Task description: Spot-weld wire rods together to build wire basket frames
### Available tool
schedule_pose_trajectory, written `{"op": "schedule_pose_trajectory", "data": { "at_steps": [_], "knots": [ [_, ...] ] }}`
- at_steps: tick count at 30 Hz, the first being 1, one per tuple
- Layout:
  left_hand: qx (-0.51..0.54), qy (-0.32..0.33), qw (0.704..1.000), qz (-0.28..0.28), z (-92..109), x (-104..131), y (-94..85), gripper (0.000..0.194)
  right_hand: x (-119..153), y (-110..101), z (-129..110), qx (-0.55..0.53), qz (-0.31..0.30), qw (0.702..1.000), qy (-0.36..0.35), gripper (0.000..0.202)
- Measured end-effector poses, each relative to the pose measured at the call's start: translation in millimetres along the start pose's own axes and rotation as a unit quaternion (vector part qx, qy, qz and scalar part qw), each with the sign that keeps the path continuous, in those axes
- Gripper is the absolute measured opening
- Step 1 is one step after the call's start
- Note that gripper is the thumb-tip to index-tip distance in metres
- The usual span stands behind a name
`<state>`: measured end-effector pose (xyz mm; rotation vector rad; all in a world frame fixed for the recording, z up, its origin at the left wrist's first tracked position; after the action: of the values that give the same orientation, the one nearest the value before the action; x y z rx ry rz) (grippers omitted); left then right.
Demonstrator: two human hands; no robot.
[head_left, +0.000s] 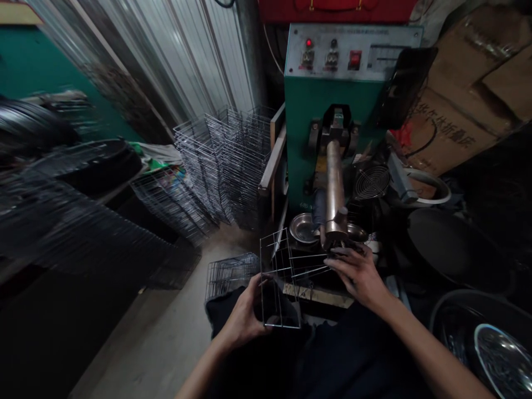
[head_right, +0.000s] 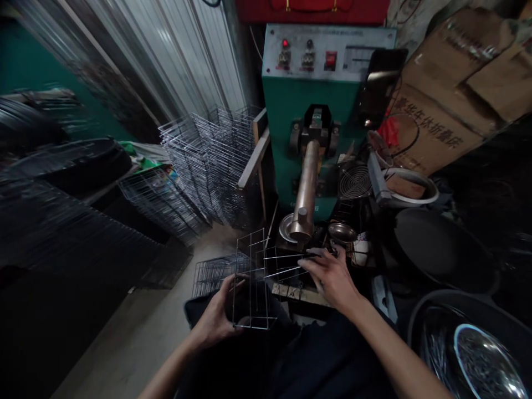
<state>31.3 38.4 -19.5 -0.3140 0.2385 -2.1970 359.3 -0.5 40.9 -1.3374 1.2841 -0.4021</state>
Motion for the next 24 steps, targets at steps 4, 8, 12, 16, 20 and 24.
{"op": "schedule_pose_trajectory", "data": {
  "at_steps": [4,8,12,16,20,24],
  "knots": [
    [0.007,-0.006,1.0,0.003,1,-2,-2.3,0.093,-4,-2,1,0.001,-0.003,1.0,0.007,0.03],
    [-0.007,0.0,1.0,0.004,1,-5,-6.4,0.091,-9,-1,2,-0.001,0.0,1.0,0.015,0.032],
    [-0.025,0.012,1.0,0.014,3,-8,-9.2,0.085,-14,3,2,-0.014,0.018,1.0,0.012,0.026],
    [-0.022,0.003,1.0,0.006,3,-7,-10.5,0.081,-14,2,4,-0.018,0.031,0.999,0.036,0.013],
    [-0.024,0.005,1.0,0.008,1,-10,-15.9,0.091,-12,-4,13,-0.007,0.037,0.997,0.066,0.013],
    [-0.034,-0.001,0.999,0.007,-2,-23,-25.1,0.099,-17,-2,21,-0.001,0.046,0.997,0.06,0.014]
  ]
}}
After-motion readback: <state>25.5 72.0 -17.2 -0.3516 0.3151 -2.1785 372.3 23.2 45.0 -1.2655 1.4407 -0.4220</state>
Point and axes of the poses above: each hand's wrist, its own x-axis away from the middle knuckle, its own y-axis out of the palm, z = x × y, the point moved 1 cm from there along -x, towards the middle knuckle, and after that the axes turned 4 degrees about -z, right-handed, at the moved point
